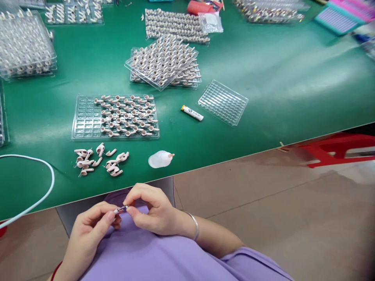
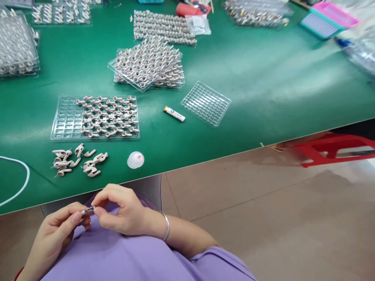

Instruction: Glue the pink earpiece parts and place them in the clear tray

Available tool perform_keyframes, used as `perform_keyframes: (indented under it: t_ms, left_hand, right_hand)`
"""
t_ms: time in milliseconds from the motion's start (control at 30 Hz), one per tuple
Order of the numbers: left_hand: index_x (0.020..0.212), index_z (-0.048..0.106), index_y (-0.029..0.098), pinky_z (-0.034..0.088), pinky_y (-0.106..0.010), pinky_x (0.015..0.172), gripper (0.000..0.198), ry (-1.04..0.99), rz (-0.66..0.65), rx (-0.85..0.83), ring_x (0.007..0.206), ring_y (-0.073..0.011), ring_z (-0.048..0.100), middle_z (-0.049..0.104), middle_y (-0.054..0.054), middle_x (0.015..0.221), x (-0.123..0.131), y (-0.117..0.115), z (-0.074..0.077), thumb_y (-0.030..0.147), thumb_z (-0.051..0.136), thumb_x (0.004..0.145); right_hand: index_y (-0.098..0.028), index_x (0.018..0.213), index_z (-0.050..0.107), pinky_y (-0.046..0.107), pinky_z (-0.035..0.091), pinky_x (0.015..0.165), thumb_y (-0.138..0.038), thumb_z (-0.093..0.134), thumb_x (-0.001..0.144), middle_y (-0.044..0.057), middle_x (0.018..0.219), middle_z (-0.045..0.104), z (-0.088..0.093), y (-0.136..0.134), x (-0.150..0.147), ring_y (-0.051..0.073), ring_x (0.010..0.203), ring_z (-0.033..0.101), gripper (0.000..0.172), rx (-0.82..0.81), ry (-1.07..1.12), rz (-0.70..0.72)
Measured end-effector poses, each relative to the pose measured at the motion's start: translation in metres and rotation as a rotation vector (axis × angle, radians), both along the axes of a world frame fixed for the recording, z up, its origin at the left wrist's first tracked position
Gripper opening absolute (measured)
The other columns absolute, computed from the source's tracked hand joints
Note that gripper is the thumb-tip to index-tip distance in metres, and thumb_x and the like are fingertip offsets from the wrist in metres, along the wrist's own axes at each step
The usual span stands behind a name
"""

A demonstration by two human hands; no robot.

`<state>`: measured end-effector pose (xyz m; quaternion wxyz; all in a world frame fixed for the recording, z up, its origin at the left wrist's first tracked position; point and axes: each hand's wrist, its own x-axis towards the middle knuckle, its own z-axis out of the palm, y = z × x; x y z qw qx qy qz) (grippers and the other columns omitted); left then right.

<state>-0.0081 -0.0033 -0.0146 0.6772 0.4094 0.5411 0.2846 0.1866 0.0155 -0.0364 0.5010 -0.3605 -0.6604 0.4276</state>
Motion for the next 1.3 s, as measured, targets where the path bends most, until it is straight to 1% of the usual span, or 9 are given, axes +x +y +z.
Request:
perform_keyframes:
  t_ms: [200, 333, 433, 533, 767, 967, 1100, 1167, 1300]
  left_hand:
    - [0.09, 0.077, 0.026, 0.052, -0.021, 0.066, 0.014, 0.071, -0.061, 0.173, 0.073, -0.015, 0.063, 0.066, -0.004, 0.088, -0.005, -0.002, -0.001, 0.033, 0.064, 0.087]
    - [0.095, 0.076, 0.029, 0.053, -0.021, 0.066, 0.015, 0.103, -0.078, 0.261, 0.075, -0.0147, 0.064, 0.064, -0.004, 0.091, -0.006, -0.003, -0.002, 0.029, 0.063, 0.088]
    - [0.095, 0.076, 0.03, 0.053, -0.02, 0.066, 0.015, 0.108, -0.095, 0.285, 0.075, -0.0141, 0.064, 0.065, -0.003, 0.091, -0.005, -0.002, -0.001, 0.029, 0.064, 0.087]
    - [0.097, 0.076, 0.03, 0.053, -0.019, 0.064, 0.017, 0.107, -0.104, 0.266, 0.073, -0.0129, 0.063, 0.065, -0.003, 0.091, -0.003, 0.0, -0.001, 0.029, 0.062, 0.089]
    - [0.091, 0.077, 0.027, 0.054, -0.021, 0.07, 0.016, 0.081, -0.069, 0.216, 0.075, -0.0138, 0.064, 0.066, -0.003, 0.091, -0.006, -0.003, -0.004, 0.033, 0.063, 0.089]
    - [0.097, 0.077, 0.027, 0.053, -0.021, 0.07, 0.016, 0.101, -0.077, 0.206, 0.076, -0.0141, 0.063, 0.067, -0.004, 0.091, -0.007, -0.004, -0.006, 0.031, 0.064, 0.088]
    - [0.095, 0.078, 0.025, 0.052, -0.022, 0.07, 0.018, 0.121, -0.078, 0.192, 0.076, -0.0159, 0.063, 0.069, -0.005, 0.089, -0.005, -0.002, -0.002, 0.034, 0.066, 0.086]
    - [0.092, 0.078, 0.022, 0.051, -0.023, 0.071, 0.02, 0.125, -0.081, 0.147, 0.075, -0.0167, 0.062, 0.07, -0.006, 0.084, -0.004, -0.001, 0.001, 0.036, 0.067, 0.085]
    - [0.083, 0.079, 0.019, 0.051, -0.026, 0.067, 0.03, 0.037, -0.066, -0.055, 0.068, -0.0176, 0.061, 0.067, -0.005, 0.068, 0.002, 0.004, 0.005, 0.047, 0.068, 0.082]
  right_hand:
    - [-0.017, 0.093, 0.062, 0.02, 0.055, 0.063, -0.009, 0.057, 0.085, 0.004, 0.077, 0.068, -0.001, -0.001, 0.002, 0.011, 0.068, 0.062, 0.013, 0.2, -0.033, 0.001]
    - [-0.016, 0.097, 0.062, 0.02, 0.056, 0.065, -0.008, 0.056, 0.086, 0.004, 0.078, 0.067, -0.004, -0.002, 0.003, 0.011, 0.069, 0.062, 0.014, 0.237, -0.048, 0.002]
    - [-0.015, 0.099, 0.062, 0.02, 0.056, 0.065, -0.007, 0.056, 0.086, 0.005, 0.079, 0.066, -0.004, -0.002, 0.004, 0.011, 0.07, 0.062, 0.016, 0.264, -0.06, -0.003]
    - [-0.012, 0.102, 0.062, 0.02, 0.057, 0.067, -0.008, 0.056, 0.088, 0.007, 0.08, 0.066, -0.002, -0.001, 0.006, 0.011, 0.071, 0.062, 0.016, 0.323, -0.103, 0.0]
    - [-0.01, 0.107, 0.06, 0.022, 0.057, 0.065, -0.013, 0.053, 0.092, 0.007, 0.078, 0.068, 0.002, 0.003, 0.008, 0.012, 0.071, 0.063, 0.017, 0.458, -0.193, -0.024]
    - [-0.01, 0.102, 0.06, 0.024, 0.054, 0.061, -0.013, 0.053, 0.092, 0.005, 0.073, 0.067, 0.005, 0.004, 0.009, 0.013, 0.067, 0.061, 0.013, 0.564, -0.284, -0.089]
    - [-0.01, 0.1, 0.06, 0.026, 0.052, 0.059, -0.015, 0.052, 0.093, 0.003, 0.07, 0.063, 0.005, 0.004, 0.011, 0.013, 0.065, 0.057, 0.012, 0.598, -0.35, -0.065]
    - [-0.01, 0.099, 0.06, 0.026, 0.052, 0.061, -0.015, 0.051, 0.094, 0.004, 0.071, 0.063, 0.005, 0.004, 0.01, 0.013, 0.066, 0.057, 0.012, 0.586, -0.368, -0.051]
    - [-0.01, 0.098, 0.061, 0.026, 0.051, 0.061, -0.015, 0.049, 0.096, 0.004, 0.072, 0.064, 0.004, 0.005, 0.009, 0.013, 0.066, 0.056, 0.014, 0.553, -0.382, -0.044]
